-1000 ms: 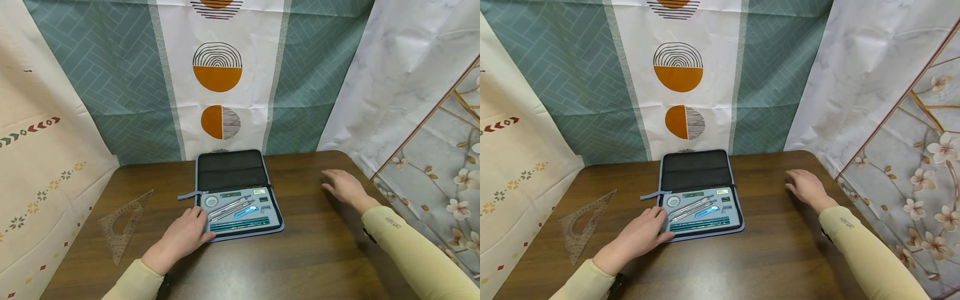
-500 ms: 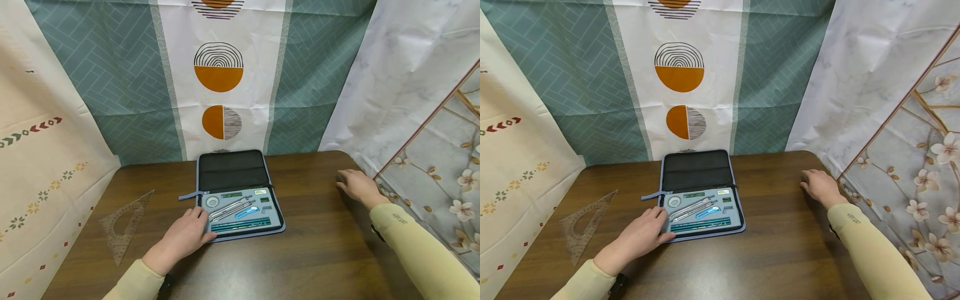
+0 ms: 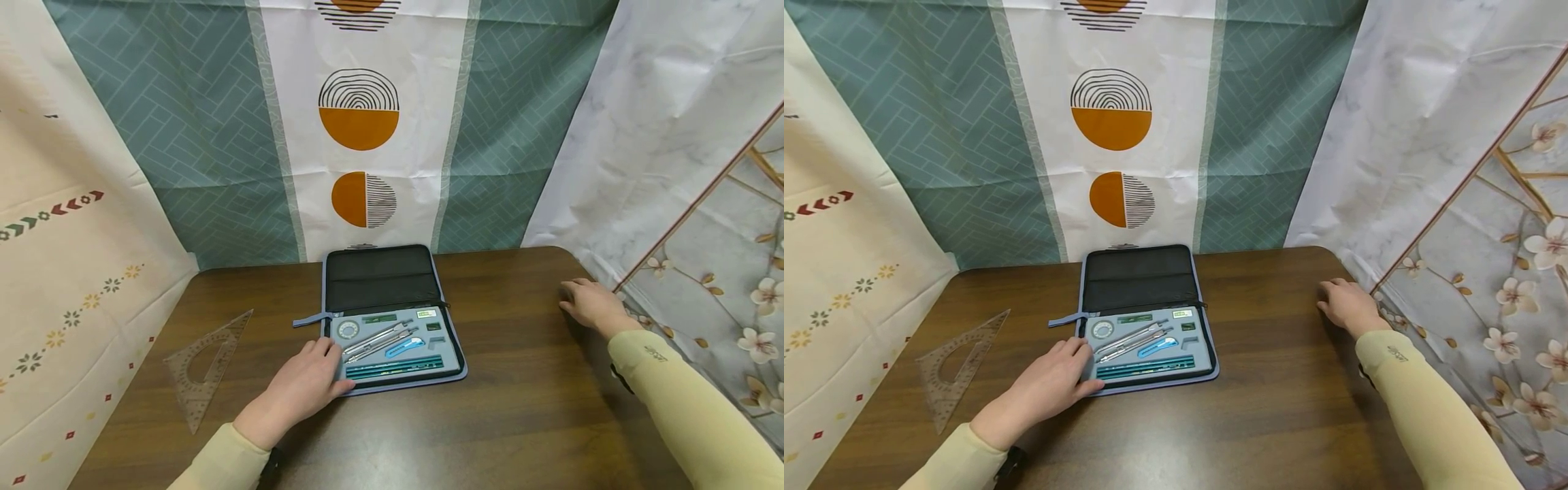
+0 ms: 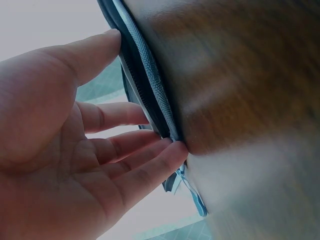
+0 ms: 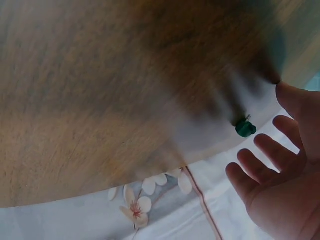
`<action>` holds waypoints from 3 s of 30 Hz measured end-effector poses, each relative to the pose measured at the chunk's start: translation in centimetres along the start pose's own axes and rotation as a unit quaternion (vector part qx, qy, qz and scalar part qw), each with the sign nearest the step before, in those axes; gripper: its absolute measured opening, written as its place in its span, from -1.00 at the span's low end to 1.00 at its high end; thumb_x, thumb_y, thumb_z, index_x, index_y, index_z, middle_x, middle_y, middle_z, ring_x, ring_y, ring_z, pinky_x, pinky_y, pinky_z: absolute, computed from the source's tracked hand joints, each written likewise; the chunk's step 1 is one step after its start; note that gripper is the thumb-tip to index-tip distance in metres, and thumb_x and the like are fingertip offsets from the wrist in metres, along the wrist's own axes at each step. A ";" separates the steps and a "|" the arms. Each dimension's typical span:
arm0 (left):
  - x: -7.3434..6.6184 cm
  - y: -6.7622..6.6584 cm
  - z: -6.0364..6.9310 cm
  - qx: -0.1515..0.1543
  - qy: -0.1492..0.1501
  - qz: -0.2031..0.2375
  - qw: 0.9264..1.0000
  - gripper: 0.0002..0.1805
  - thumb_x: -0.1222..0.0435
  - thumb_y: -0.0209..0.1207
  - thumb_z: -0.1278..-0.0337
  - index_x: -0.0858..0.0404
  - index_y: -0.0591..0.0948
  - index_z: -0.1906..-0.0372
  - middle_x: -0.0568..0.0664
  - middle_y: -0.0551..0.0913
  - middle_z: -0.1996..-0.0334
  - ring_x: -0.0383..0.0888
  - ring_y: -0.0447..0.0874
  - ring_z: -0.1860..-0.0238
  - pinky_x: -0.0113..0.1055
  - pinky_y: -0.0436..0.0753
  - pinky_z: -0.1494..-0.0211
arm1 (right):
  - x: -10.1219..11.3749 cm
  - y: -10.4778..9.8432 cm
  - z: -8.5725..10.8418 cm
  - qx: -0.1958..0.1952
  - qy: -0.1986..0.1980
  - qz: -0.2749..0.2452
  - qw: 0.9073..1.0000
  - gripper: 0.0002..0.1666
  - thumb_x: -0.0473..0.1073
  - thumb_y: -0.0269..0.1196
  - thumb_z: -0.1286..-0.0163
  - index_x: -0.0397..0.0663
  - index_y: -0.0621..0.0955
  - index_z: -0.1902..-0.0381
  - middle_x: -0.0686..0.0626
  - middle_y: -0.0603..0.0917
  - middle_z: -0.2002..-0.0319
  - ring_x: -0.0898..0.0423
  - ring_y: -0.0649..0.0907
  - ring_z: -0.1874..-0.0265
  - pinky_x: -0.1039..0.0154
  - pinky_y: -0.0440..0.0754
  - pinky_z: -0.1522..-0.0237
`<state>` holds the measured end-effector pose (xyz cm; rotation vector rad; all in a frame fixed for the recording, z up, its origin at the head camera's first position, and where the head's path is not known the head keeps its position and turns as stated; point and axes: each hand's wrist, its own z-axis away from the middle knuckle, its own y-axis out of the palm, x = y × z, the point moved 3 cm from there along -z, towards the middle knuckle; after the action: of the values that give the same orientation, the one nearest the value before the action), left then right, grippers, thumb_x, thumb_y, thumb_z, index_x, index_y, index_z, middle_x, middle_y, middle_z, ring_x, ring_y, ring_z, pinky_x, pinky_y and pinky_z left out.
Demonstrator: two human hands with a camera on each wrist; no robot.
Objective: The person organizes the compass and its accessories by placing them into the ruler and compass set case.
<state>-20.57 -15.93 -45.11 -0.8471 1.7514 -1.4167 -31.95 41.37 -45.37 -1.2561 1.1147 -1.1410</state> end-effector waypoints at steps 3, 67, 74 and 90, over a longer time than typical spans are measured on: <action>0.0 0.0 -0.1 0.001 -0.001 -0.004 1.000 -0.31 -0.03 0.55 -0.32 0.46 0.65 -0.20 0.29 0.66 -0.13 0.17 0.65 -0.05 0.01 0.77 -0.03 | -0.2 -0.1 0.1 0.014 0.009 -0.002 1.000 -0.28 -0.11 0.27 -0.67 -0.48 0.39 -0.55 -0.61 0.37 -0.46 -0.66 0.43 -0.37 -0.54 0.44 -0.31; -0.1 -0.1 0.0 -0.003 -0.001 0.001 1.000 -0.33 -0.02 0.55 -0.32 0.45 0.66 -0.19 0.26 0.66 -0.09 0.13 0.64 -0.02 -0.01 0.76 0.01 | -0.4 -0.7 1.1 -0.042 0.018 -0.002 0.999 -0.78 -0.31 0.29 -0.55 -0.25 0.80 -0.03 -0.37 0.78 0.04 -0.36 0.77 0.12 -0.35 0.72 0.19; -0.1 -0.1 0.0 -0.002 -0.001 0.003 1.000 -0.32 -0.01 0.56 -0.31 0.46 0.66 -0.20 0.27 0.66 -0.09 0.14 0.64 -0.02 0.00 0.77 0.00 | 0.6 -0.5 0.7 -0.073 0.001 -0.013 0.997 -0.84 -0.31 0.29 -0.53 -0.22 0.79 0.09 -0.32 0.77 0.15 -0.36 0.76 0.21 -0.45 0.65 0.22; 0.0 -0.1 0.0 -0.004 0.001 0.002 1.000 -0.32 -0.01 0.56 -0.31 0.46 0.65 -0.20 0.27 0.65 -0.10 0.14 0.64 -0.02 0.00 0.77 0.00 | 6.0 -1.8 -0.2 -0.128 -0.056 -0.085 0.987 -0.96 -0.35 0.42 -0.48 -0.23 0.76 0.15 -0.20 0.72 0.21 -0.19 0.73 0.26 -0.25 0.68 0.19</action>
<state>-20.58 -15.91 -45.01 -0.8458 1.7595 -1.4088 -31.53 35.40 -43.47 -1.6205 1.1106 -1.0610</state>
